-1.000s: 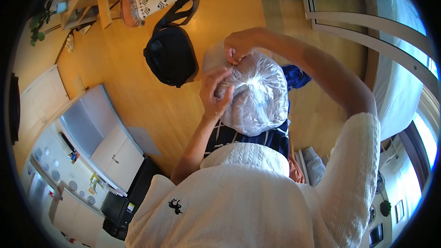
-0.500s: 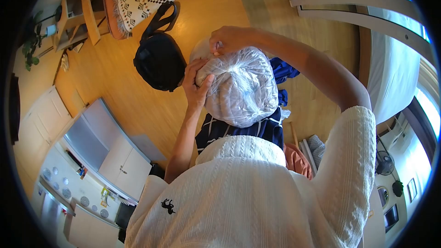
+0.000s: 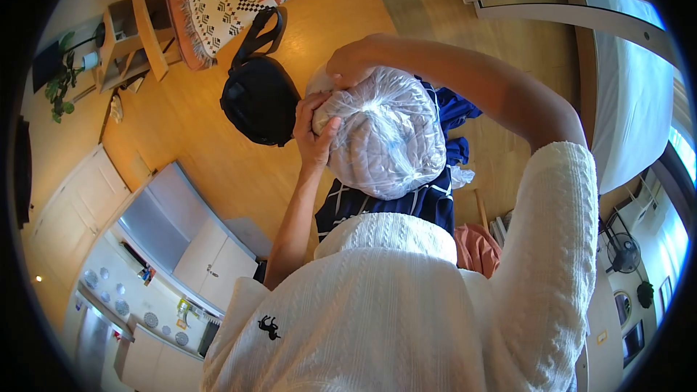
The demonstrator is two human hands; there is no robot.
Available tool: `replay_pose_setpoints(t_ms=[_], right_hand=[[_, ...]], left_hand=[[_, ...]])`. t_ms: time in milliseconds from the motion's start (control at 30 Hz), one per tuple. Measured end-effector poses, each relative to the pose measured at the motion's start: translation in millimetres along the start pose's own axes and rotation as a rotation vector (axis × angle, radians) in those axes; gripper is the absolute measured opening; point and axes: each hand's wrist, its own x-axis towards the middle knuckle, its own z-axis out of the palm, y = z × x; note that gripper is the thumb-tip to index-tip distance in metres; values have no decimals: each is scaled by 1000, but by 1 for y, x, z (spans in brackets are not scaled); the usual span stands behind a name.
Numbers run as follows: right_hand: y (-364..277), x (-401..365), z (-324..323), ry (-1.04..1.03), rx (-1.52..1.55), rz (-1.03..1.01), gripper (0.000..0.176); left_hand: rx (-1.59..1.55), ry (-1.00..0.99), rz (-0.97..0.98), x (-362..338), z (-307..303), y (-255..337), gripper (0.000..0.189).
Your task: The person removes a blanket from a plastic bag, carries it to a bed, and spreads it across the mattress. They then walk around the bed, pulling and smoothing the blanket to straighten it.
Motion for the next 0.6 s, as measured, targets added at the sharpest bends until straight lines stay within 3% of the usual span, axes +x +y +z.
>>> replay_pose_setpoints(t_ms=[100,200,333,433,533,567,600], right_hand=[[15,-13,9,273,303,-181,16],[9,-18,5,162,242,-77,15],[2,-12,10,174,100,-7,12],[-3,-3,7,60,-26,32,16],[0,1,6,2,-11,-43,19],[3,0,9,29,42,-70,20],[6,-2,13,55,94,-95,21]], left_hand=[[28,-2,3,-1,0,-2,38],[40,-23,3,-1,-2,-4,38],[-4,-24,20,2,-1,1,38],[-211,-66,-102,6,-10,-7,35],[-545,33,-522,26,-15,-14,28],[-262,-72,-498,32,-14,-26,26],[-301,-173,-517,38,-12,-31,27]])
